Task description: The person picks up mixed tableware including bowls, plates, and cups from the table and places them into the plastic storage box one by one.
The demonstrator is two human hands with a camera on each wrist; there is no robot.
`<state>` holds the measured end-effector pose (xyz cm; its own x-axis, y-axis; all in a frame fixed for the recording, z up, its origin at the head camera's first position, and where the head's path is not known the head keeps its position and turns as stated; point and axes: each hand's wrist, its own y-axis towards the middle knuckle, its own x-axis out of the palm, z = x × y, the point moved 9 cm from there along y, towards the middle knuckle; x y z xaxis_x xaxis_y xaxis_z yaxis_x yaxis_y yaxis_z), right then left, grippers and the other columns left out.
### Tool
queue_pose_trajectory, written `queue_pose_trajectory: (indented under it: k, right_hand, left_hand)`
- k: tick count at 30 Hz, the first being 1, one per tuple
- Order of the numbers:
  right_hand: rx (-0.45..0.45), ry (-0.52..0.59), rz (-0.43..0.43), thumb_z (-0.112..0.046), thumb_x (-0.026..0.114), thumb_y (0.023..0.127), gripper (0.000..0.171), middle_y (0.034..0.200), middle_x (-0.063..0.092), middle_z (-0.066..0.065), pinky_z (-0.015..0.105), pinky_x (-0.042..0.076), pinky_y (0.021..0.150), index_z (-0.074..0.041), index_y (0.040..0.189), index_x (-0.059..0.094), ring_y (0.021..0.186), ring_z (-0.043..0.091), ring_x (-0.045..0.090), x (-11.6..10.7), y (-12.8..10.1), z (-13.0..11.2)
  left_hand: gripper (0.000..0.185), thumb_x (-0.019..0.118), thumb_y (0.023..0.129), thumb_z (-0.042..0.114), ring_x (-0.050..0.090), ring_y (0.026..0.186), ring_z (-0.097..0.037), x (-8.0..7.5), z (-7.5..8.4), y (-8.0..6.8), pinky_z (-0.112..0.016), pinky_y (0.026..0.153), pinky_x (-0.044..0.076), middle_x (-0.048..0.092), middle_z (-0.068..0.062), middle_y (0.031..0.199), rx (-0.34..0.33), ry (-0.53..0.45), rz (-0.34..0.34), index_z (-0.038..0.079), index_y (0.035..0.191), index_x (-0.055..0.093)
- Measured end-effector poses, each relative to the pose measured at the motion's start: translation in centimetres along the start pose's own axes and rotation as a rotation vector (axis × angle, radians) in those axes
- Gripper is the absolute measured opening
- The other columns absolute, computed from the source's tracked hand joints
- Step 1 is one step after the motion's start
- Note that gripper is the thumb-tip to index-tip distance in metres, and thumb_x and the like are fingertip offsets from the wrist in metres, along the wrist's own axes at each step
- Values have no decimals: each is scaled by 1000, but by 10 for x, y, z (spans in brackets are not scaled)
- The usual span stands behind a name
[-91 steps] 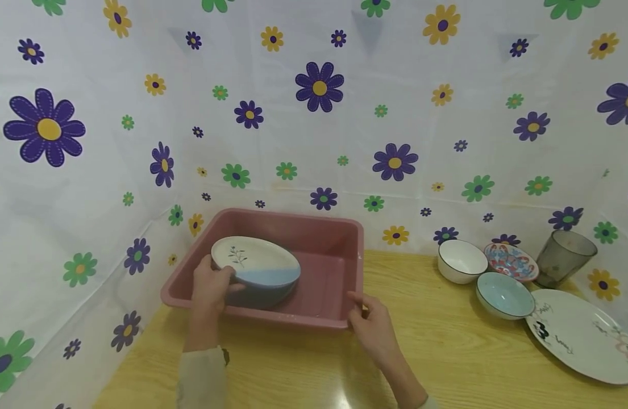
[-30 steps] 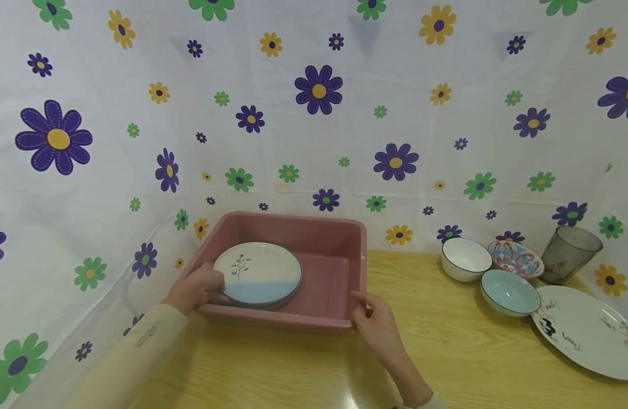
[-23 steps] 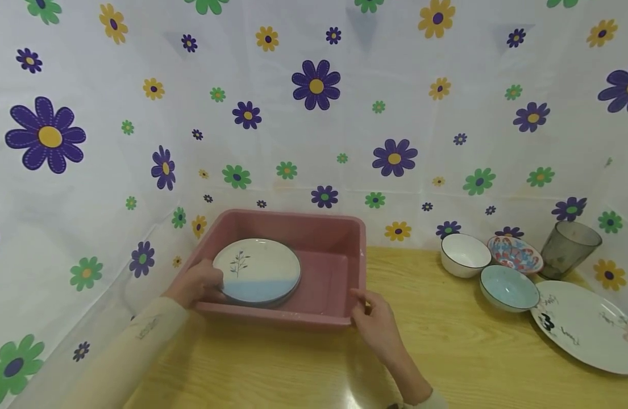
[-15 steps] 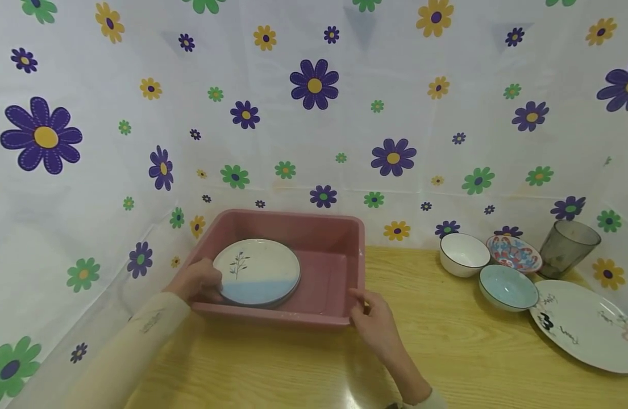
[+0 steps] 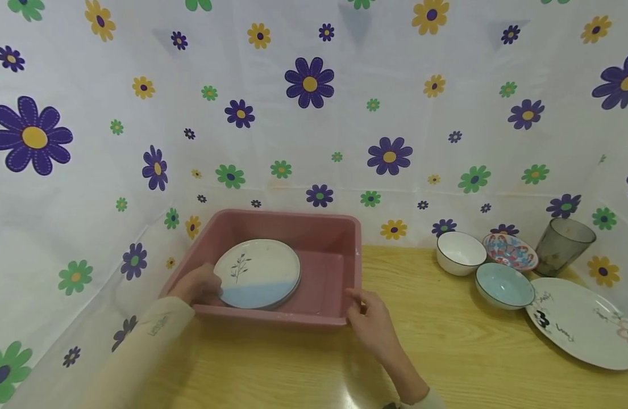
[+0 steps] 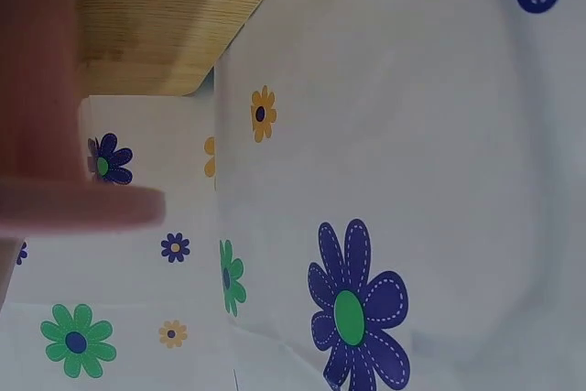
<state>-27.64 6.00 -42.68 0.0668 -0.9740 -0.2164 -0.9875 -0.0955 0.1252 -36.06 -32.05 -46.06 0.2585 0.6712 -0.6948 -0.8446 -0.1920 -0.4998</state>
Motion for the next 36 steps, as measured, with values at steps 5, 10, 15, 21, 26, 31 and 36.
queue_pose_trajectory:
  k: [5,10,15,21,26,31,36]
  right_hand:
    - [-12,-10,-1,7,51,87,40,126,52,30,22,55,64,10,126,61,90,26,63,0,0,-1]
    - [-38,-28,-12,7,52,87,39,123,53,29,21,54,62,11,125,60,85,22,62,1,-1,-4]
    - [-26,-83,-27,4,53,87,38,123,54,26,22,55,65,8,124,62,94,27,61,2,-2,-4]
    - [-37,-152,-9,2,55,86,37,121,57,23,22,55,69,5,122,64,100,30,59,-4,0,-3]
    - [-45,-155,-30,3,54,86,36,117,56,22,22,54,66,6,121,63,96,29,60,-3,1,-3]
    - [-52,-164,-38,4,55,86,34,113,56,21,22,53,66,5,119,64,95,28,61,-3,2,-3]
    - [-41,-143,-46,2,56,89,34,118,56,21,23,55,69,4,122,63,96,28,63,-4,2,0]
  left_hand:
    - [46,66,80,-6,54,101,-39,-1,6,0,-47,93,50,51,-25,108,47,109,23,-15,119,46]
    - [26,65,81,-3,56,89,-34,-3,14,-1,-39,79,47,55,-19,91,111,250,48,-13,103,55]
    - [22,64,86,-2,57,87,-33,-2,15,-1,-38,76,46,55,-18,89,111,301,62,-12,103,55]
    - [26,65,88,0,57,89,-33,-1,19,3,-38,79,49,55,-18,92,86,318,45,-13,108,53]
    - [44,62,88,-1,55,92,-35,0,21,3,-41,81,48,52,-22,95,102,322,46,-19,122,41]
    - [74,56,90,-2,56,89,-37,0,23,-2,-43,79,48,51,-27,97,121,288,79,-22,142,8]
    - [73,55,94,4,60,84,-33,-2,26,-11,-40,76,52,54,-25,97,125,270,94,-16,146,8]
